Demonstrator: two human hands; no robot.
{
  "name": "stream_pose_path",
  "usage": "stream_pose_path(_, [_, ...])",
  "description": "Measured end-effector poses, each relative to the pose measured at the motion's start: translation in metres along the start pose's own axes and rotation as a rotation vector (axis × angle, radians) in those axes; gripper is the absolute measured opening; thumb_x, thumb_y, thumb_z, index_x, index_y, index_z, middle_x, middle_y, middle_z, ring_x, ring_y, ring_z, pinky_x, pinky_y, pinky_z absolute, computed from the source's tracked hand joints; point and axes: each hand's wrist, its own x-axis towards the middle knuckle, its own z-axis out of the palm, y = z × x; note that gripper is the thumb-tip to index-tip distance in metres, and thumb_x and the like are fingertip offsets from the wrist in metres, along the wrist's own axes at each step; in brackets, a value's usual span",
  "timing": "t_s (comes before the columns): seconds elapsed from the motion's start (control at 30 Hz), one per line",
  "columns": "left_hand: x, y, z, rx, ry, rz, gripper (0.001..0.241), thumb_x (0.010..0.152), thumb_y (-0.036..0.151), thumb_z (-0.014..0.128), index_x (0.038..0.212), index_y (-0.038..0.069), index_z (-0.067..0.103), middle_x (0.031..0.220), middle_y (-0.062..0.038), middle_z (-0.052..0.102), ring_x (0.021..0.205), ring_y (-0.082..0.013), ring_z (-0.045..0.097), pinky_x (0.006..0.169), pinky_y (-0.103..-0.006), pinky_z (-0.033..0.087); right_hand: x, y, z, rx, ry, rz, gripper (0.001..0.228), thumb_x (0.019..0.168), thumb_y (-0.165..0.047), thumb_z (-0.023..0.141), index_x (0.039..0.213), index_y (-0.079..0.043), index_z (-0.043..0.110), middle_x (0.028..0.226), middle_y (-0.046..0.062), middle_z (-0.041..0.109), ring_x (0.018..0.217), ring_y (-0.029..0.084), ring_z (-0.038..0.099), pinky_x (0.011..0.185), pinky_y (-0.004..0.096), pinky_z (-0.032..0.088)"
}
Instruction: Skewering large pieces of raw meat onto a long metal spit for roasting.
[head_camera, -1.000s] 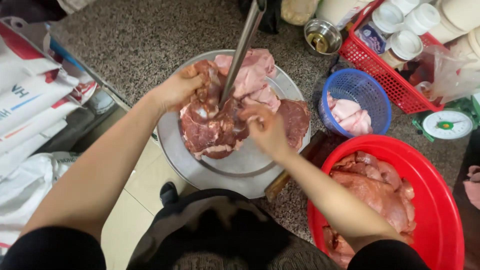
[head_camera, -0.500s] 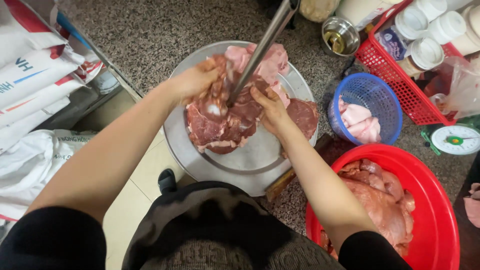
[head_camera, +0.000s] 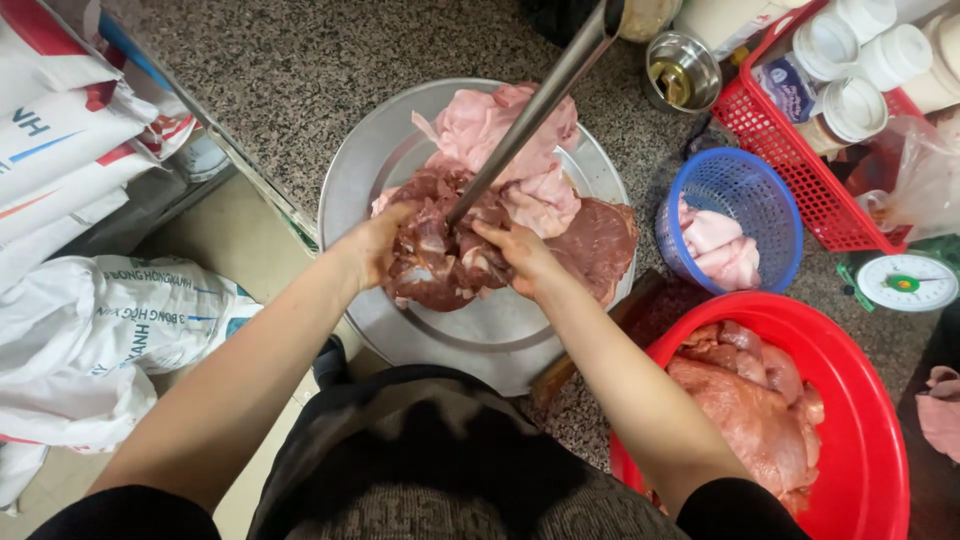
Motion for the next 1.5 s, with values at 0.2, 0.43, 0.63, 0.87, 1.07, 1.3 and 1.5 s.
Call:
stream_pose_path(0.2, [0.004, 0.018, 0.004, 0.090, -0.032, 0.440, 0.027, 0.099, 0.012, 0.063, 0.125, 0.004, 0.063, 0.108, -0.010, 0.073, 0.089, -0.0214, 0.072, 0.078, -0.0389, 0.064, -0.028, -0.036, 0.033, 0.066, 0.068, -0.174, 0.037, 0.094, -0.015, 0.069, 0.129, -0.006, 0.061, 0.116, 0.006, 0.072, 0.099, 0.020, 0.073, 0.084, 0.038, 0.063])
stream_pose_path(0.43, [0.068, -0.021, -0.043, 0.252, 0.174, 0.581, 0.029, 0.098, 0.009, 0.065, 0.126, -0.001, 0.063, 0.103, -0.009, 0.074, 0.083, -0.0169, 0.071, 0.071, -0.0316, 0.061, 0.010, 0.030, -0.009, 0.093, 0.082, -0.174, 0.042, 0.095, -0.011, 0.070, 0.132, 0.006, 0.060, 0.119, 0.016, 0.070, 0.101, 0.026, 0.071, 0.086, 0.039, 0.061])
stream_pose_path(0.63, [0.015, -0.034, -0.009, 0.471, 0.263, 0.756, 0.058, 0.087, 0.007, 0.070, 0.135, 0.001, 0.039, 0.107, -0.019, 0.064, 0.086, -0.0268, 0.067, 0.070, -0.0398, 0.060, -0.013, 0.048, 0.000, -0.039, 0.197, -0.231, 0.064, 0.085, 0.000, 0.076, 0.141, 0.004, 0.045, 0.121, 0.015, 0.070, 0.102, 0.022, 0.073, 0.087, 0.034, 0.061])
stream_pose_path(0.87, [0.007, -0.070, -0.016, 0.991, 0.706, 1.122, 0.062, 0.090, 0.020, 0.080, 0.135, -0.001, 0.042, 0.129, -0.031, 0.050, 0.112, -0.0516, 0.057, 0.097, -0.0503, 0.051, -0.036, 0.048, 0.010, -0.273, 0.287, -0.352, 0.078, 0.083, 0.000, 0.077, 0.147, -0.004, 0.033, 0.113, 0.016, 0.065, 0.090, 0.025, 0.065, 0.074, 0.036, 0.057])
stream_pose_path(1.07, [-0.054, -0.077, 0.000, 1.307, 0.892, 0.858, 0.061, 0.088, 0.034, 0.077, 0.133, 0.003, 0.050, 0.125, -0.024, 0.053, 0.111, -0.0439, 0.056, 0.093, -0.0514, 0.047, -0.055, 0.060, -0.007, -0.842, 0.438, -0.167, 0.081, 0.080, -0.015, 0.080, 0.147, -0.006, 0.035, 0.118, 0.026, 0.059, 0.092, 0.035, 0.061, 0.077, 0.045, 0.054])
stream_pose_path(1.3, [-0.068, -0.078, 0.009, 1.712, 0.457, 1.299, 0.056, 0.080, 0.025, 0.076, 0.131, 0.009, 0.063, 0.126, -0.010, 0.059, 0.115, -0.0312, 0.054, 0.099, -0.0449, 0.043, -0.080, 0.037, 0.038, -1.320, 0.347, -0.872, 0.057, 0.079, -0.026, 0.081, 0.130, -0.011, 0.063, 0.131, 0.015, 0.057, 0.123, 0.036, 0.052, 0.104, 0.047, 0.043])
stream_pose_path(1.5, [-0.060, -0.071, 0.007, 1.816, 0.464, 1.238, 0.051, 0.077, 0.020, 0.074, 0.128, 0.012, 0.067, 0.116, -0.006, 0.062, 0.111, -0.0287, 0.057, 0.099, -0.0438, 0.045, -0.063, 0.055, 0.026, -1.415, 0.319, -0.876, 0.041, 0.080, -0.018, 0.077, 0.120, -0.015, 0.069, 0.130, 0.008, 0.059, 0.125, 0.032, 0.052, 0.107, 0.047, 0.043])
